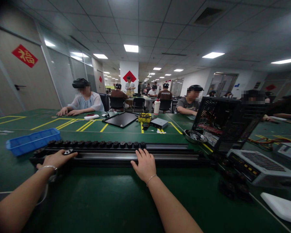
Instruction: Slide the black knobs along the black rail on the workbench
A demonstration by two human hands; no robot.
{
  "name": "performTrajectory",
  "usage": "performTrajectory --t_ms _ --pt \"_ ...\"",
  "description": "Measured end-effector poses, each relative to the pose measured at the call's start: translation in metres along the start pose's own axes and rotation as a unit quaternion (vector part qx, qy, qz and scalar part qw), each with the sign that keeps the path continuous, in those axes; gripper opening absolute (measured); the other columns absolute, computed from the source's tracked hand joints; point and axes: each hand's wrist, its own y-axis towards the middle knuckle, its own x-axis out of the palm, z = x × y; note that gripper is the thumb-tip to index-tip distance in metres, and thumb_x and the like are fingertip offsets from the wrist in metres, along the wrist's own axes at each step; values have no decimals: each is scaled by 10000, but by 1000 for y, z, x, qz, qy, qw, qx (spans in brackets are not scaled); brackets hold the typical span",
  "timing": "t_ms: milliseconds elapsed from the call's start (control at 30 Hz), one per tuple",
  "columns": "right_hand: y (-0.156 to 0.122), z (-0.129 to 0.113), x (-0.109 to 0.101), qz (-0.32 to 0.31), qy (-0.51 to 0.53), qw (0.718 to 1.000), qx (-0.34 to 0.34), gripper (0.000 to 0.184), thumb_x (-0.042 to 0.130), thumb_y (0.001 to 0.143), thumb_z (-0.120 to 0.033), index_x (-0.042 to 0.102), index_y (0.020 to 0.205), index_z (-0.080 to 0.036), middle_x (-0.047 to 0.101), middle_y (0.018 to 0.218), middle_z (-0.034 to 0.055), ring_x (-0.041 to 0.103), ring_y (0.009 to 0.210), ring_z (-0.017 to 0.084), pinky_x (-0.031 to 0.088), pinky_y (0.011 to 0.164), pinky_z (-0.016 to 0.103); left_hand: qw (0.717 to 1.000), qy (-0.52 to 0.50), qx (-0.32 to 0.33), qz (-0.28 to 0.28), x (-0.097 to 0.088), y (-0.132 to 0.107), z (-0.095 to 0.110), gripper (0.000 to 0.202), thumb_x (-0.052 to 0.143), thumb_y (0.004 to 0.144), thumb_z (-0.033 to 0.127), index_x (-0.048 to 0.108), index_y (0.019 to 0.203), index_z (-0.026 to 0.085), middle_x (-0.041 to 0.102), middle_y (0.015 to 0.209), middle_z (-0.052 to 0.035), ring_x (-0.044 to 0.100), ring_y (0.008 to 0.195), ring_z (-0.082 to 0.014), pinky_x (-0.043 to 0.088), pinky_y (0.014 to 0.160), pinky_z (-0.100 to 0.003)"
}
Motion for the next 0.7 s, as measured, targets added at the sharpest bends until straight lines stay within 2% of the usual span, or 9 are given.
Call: performTrajectory --t_ms 133,333,700 --pt "0 1 1 4 -4 1000 -1 542 298 843 -524 431 1280 -232 419 1343 51 311 1232 234 254 941 375 1000 2 1 1 0 1 0 925 288 520 835 451 1217 251 444 1286 -188 338 1188 -429 278 840 -628" --pt "0 2 1 11 -1 1000 -6 538 295 844 -523 438 1274 -233 426 1338 43 317 1226 232 258 937 374 1000 -11 1 -16 -2 -4 4 891 325 556 802 431 1231 229 419 1284 -197 320 1222 -375 336 889 -492" --pt "0 -1 0 5 -1 1000 -1 539 310 840 -519 429 1282 -235 428 1336 50 314 1228 228 259 937 369 1000 -21 2 -15 1 0 2 861 341 567 782 423 1247 259 419 1280 -184 314 1227 -381 358 873 -524"
